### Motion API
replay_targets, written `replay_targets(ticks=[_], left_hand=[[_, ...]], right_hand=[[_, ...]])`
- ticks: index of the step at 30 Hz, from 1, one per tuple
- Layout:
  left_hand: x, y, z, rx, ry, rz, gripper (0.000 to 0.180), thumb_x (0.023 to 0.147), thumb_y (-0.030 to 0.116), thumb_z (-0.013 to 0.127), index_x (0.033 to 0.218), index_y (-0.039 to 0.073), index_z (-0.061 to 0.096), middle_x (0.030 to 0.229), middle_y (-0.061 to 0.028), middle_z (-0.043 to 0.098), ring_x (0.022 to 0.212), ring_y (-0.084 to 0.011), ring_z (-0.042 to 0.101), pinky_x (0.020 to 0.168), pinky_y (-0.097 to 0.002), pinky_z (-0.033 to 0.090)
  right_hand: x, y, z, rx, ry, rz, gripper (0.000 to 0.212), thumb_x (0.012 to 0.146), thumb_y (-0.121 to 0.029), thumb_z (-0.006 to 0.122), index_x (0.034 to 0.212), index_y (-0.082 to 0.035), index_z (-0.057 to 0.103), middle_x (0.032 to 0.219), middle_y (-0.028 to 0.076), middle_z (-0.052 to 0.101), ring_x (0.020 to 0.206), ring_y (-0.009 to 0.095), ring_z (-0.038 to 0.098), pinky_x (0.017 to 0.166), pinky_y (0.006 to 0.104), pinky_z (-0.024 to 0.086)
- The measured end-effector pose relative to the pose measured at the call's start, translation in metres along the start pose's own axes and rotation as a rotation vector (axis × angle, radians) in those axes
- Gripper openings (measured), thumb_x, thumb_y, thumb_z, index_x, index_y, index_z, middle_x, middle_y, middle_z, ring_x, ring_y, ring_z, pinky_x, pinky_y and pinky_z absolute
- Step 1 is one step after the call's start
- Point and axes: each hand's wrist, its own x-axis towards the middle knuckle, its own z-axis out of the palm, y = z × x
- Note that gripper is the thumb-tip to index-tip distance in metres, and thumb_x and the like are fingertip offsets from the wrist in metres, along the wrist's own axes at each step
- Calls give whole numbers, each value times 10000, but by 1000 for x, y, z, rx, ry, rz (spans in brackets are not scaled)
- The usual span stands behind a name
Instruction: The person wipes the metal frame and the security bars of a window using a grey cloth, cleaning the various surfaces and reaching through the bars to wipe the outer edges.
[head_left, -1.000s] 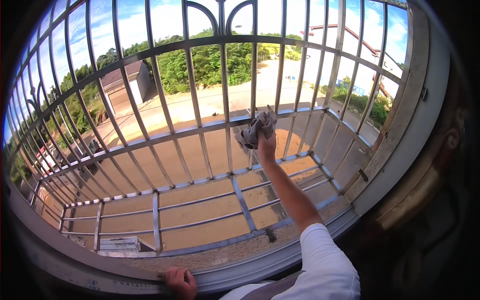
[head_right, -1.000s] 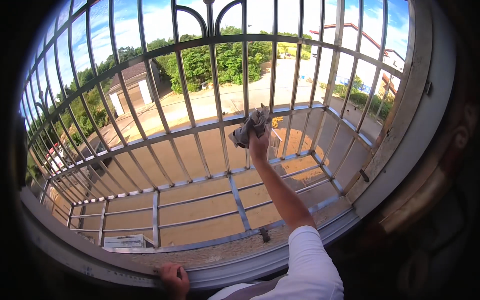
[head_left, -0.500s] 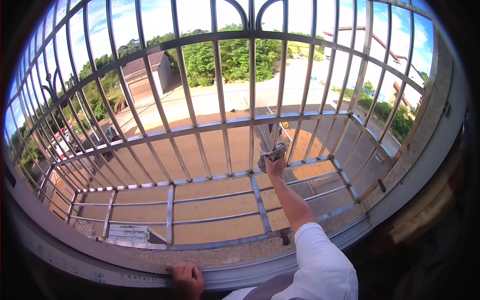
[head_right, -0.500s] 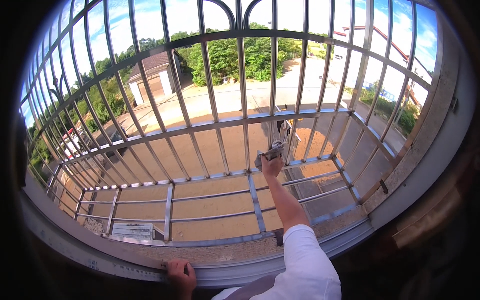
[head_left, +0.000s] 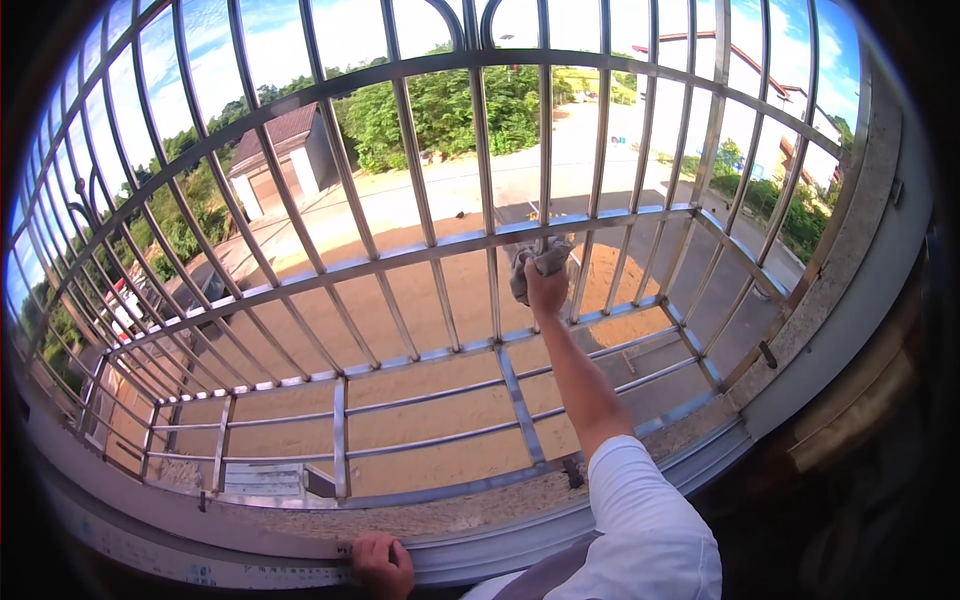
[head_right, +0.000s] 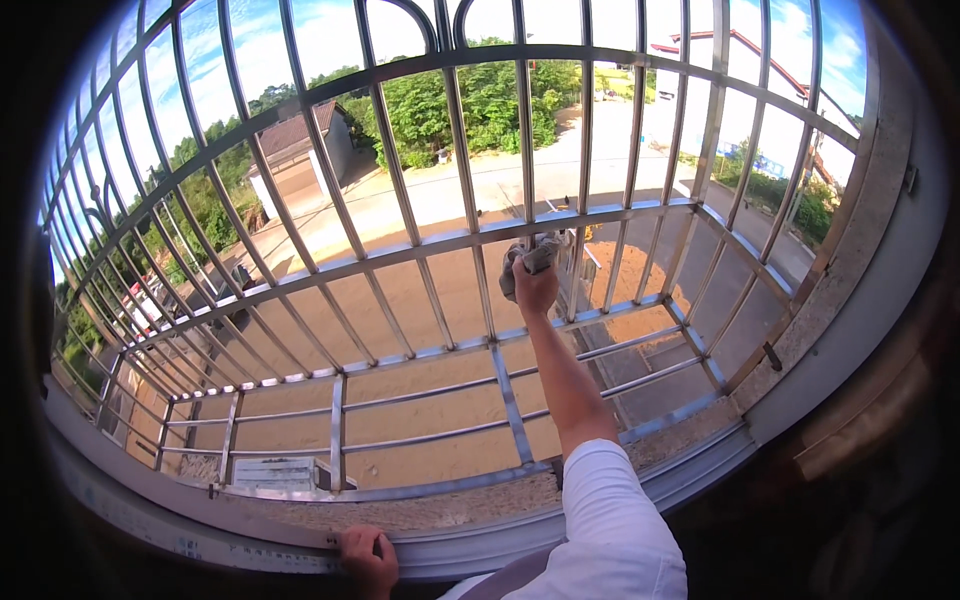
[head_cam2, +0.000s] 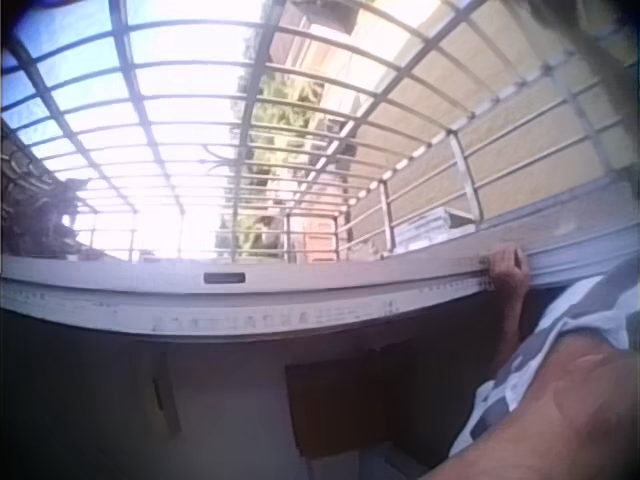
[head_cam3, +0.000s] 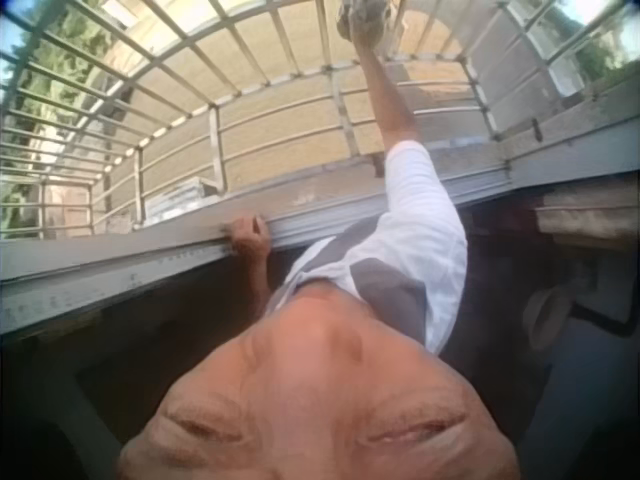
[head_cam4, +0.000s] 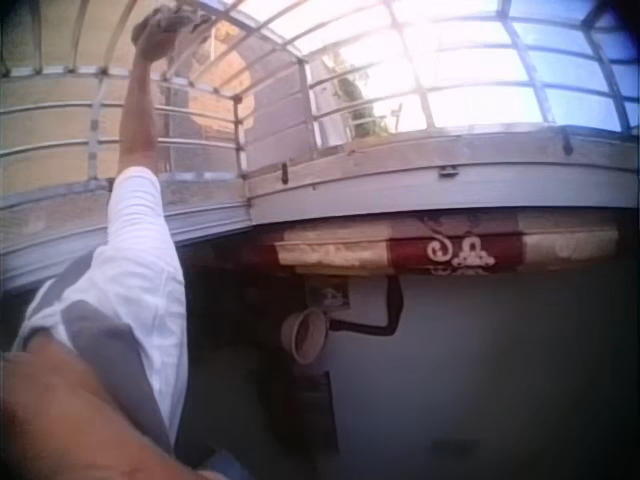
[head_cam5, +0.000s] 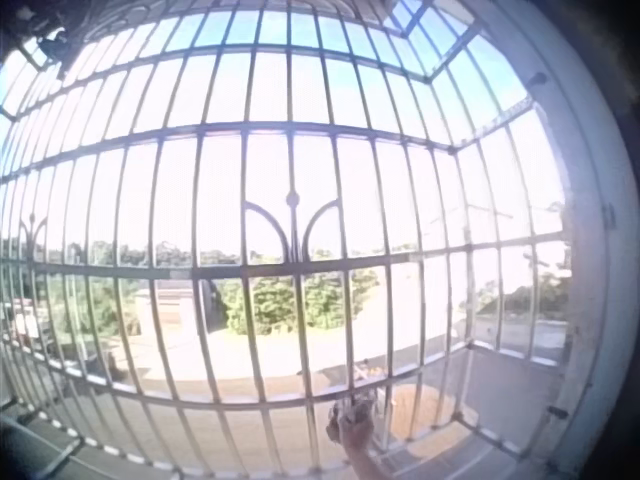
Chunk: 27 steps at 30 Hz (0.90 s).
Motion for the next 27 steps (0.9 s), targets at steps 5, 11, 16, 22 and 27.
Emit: replay_targets(ticks=[5, 11, 16, 22, 27], left_hand=[[-5, 1, -5, 18, 2, -45, 22, 820, 36, 669, 836, 23, 676, 907, -177, 668, 928, -391, 639, 860, -485, 527], [-3, 4, -7, 21, -34, -45, 38, 827, 48, 667, 856, 24, 676, 920, -171, 662, 942, -385, 638, 862, -481, 520], [-3, 4, 1, 0, -20, -36, 37, 824, 51, 667, 850, 25, 666, 924, -179, 657, 918, -384, 628, 836, -479, 516], [-2, -2, 1, 14, -24, -96, 40, 833, 57, 676, 855, 23, 677, 922, -176, 660, 931, -379, 632, 842, -476, 517], [0, 3, -8, 19, -22, -77, 53, 834, 69, 680, 862, 25, 677, 912, -180, 658, 941, -393, 626, 874, -482, 516]], right_hand=[[-43, 48, -26, -578, -425, 123, 549, 765, -504, 806, 961, 7, 764, 1002, 245, 761, 1030, 416, 718, 958, 479, 542], [-50, 72, -60, -779, -590, -38, 627, 778, -575, 796, 1056, -13, 784, 1340, 241, 648, 1302, 349, 573, 1108, 406, 454], [-46, 75, -90, -795, -575, -151, 618, 774, -575, 831, 1016, -8, 793, 1075, 206, 754, 1092, 353, 685, 1004, 390, 529], [-43, 47, -136, 243, -677, 432, 476, 869, -401, 858, 1153, -28, 777, 1081, 48, 770, 986, 132, 701, 905, 294, 541], [-5, -16, -121, 728, -72, 300, 491, 948, -306, 800, 1305, -3, 653, 1234, 47, 700, 1075, 129, 651, 940, 276, 509]])
